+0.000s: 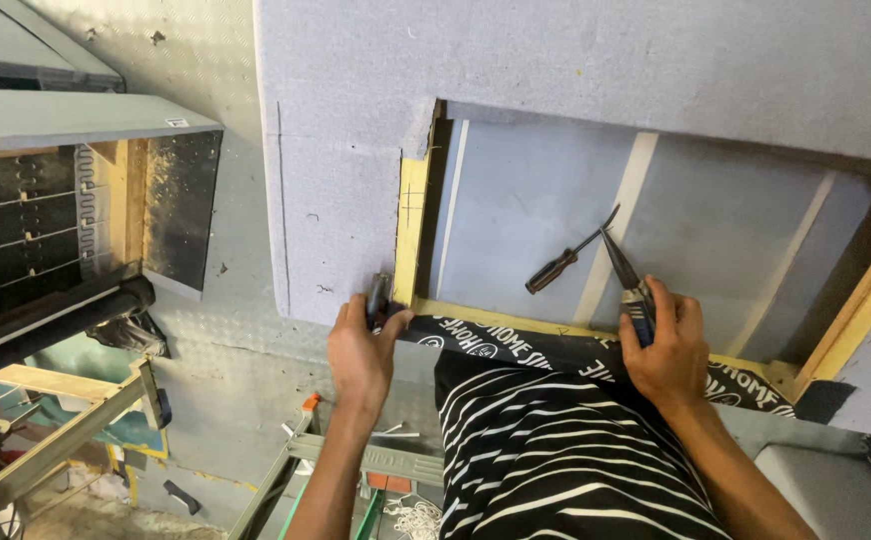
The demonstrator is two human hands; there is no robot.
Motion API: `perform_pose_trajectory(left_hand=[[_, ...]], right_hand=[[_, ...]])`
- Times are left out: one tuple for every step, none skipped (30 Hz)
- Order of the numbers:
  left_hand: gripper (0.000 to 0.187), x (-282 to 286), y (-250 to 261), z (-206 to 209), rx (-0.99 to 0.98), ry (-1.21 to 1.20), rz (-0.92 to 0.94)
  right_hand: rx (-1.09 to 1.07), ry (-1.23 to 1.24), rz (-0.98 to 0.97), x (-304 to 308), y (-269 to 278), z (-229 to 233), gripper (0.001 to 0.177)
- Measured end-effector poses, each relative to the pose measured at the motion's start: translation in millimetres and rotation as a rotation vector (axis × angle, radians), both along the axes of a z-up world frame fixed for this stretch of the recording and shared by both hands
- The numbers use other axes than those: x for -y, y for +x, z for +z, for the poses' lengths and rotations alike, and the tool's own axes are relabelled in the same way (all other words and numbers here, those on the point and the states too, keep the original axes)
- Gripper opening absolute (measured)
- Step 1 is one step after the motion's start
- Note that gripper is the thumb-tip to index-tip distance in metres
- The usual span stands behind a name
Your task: The person uses a hammer and a flathead screwdriver to secure a black fabric cover onto the underside of a wooden furniture frame. They repeatedly tap the screwdriver to push staples into the wood along the frame's edge.
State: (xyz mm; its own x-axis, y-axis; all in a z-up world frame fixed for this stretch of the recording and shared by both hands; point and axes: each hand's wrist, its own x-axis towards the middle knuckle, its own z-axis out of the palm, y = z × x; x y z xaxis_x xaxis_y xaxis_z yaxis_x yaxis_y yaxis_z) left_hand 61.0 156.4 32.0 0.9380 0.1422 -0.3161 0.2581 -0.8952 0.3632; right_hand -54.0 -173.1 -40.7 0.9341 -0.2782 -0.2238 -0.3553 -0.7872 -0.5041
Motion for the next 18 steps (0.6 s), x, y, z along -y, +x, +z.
perform_pose_trajectory(left_hand=[[0.035, -2.7, -0.1, 1.5, -0.031, -0.087, 0.061], [0.030, -4.6, 0.1, 1.4, -0.062, -0.175, 0.121], [0.028, -5.6, -1.9, 1.1, -0.116, -0.175, 0.153], [0.025, -6.2, -4.3, 0.5, -0.170, -0.176, 0.184], [0.023, -6.1, -6.3, -0.9, -0.220, -0.177, 0.218], [0.022, -6.2, -8.0, -2.2, -0.210, -0.205, 0.206], [0.021, -5.5, -8.9, -4.0, -0.198, -0.231, 0.193], [0.020, -6.0, -10.3, -5.2, -0.186, -0.257, 0.181], [0.020, -4.9, -11.7, -6.7, -0.200, -0.255, 0.202], [0.019, -3.9, -12.3, -7.1, -0.215, -0.253, 0.223], [0.019, -5.9, -14.6, -8.7, -0.227, -0.254, 0.243], [0.019, -8.6, -16.6, -8.5, -0.187, -0.274, 0.239], [0.019, -13.6, -17.8, -7.3, -0.150, -0.297, 0.231], [0.019, -18.6, -20.3, -6.2, -0.113, -0.319, 0.223], [0.021, -21.7, -24.8, -6.5, -0.093, -0.309, 0.194], [0.023, -26.5, -29.9, -6.6, -0.071, -0.299, 0.165], [0.026, -26.0, -34.9, -10.9, 0.005, -0.247, 0.125], [0.030, -23.9, -39.8, -16.7, 0.083, -0.198, 0.087]], right_hand=[[-0.006, 0.002, -0.008, -1.2, -0.4, -0.2, 0.059], [-0.013, 0.005, -0.016, -2.3, -1.1, -1.2, 0.058], [-0.021, 0.007, -0.019, -2.3, -2.2, -2.7, 0.058], [-0.002, -0.002, -0.013, -3.0, -3.8, -4.2, 0.058], [0.020, -0.011, -0.004, -2.2, -3.7, -6.6, 0.058], [0.042, -0.021, 0.006, -1.2, -4.5, -7.6, 0.059], [0.029, -0.022, 0.002, -0.7, -5.0, -8.3, 0.058], [0.015, -0.023, -0.002, -0.8, -6.0, -7.9, 0.058], [0.002, -0.026, -0.005, 0.1, -7.9, -5.6, 0.058], [-0.007, -0.021, -0.012, 0.1, -9.2, -2.9, 0.058], [-0.015, -0.017, -0.019, -0.7, -6.2, -2.3, 0.058], [-0.023, -0.014, -0.027, -2.9, -1.7, -2.5, 0.057], [0.002, -0.016, -0.016, -6.1, 1.8, -1.7, 0.056], [0.027, -0.018, -0.006, -10.4, 5.9, -2.9, 0.056], [0.043, -0.042, -0.006, -7.4, 3.5, 0.0, 0.055], [0.059, -0.041, -0.001, -6.3, 2.6, -2.1, 0.056], [0.063, -0.056, -0.016, -1.9, -4.3, -4.1, 0.057], [0.017, -0.008, -0.025, 5.8, -12.3, -6.4, 0.059]])
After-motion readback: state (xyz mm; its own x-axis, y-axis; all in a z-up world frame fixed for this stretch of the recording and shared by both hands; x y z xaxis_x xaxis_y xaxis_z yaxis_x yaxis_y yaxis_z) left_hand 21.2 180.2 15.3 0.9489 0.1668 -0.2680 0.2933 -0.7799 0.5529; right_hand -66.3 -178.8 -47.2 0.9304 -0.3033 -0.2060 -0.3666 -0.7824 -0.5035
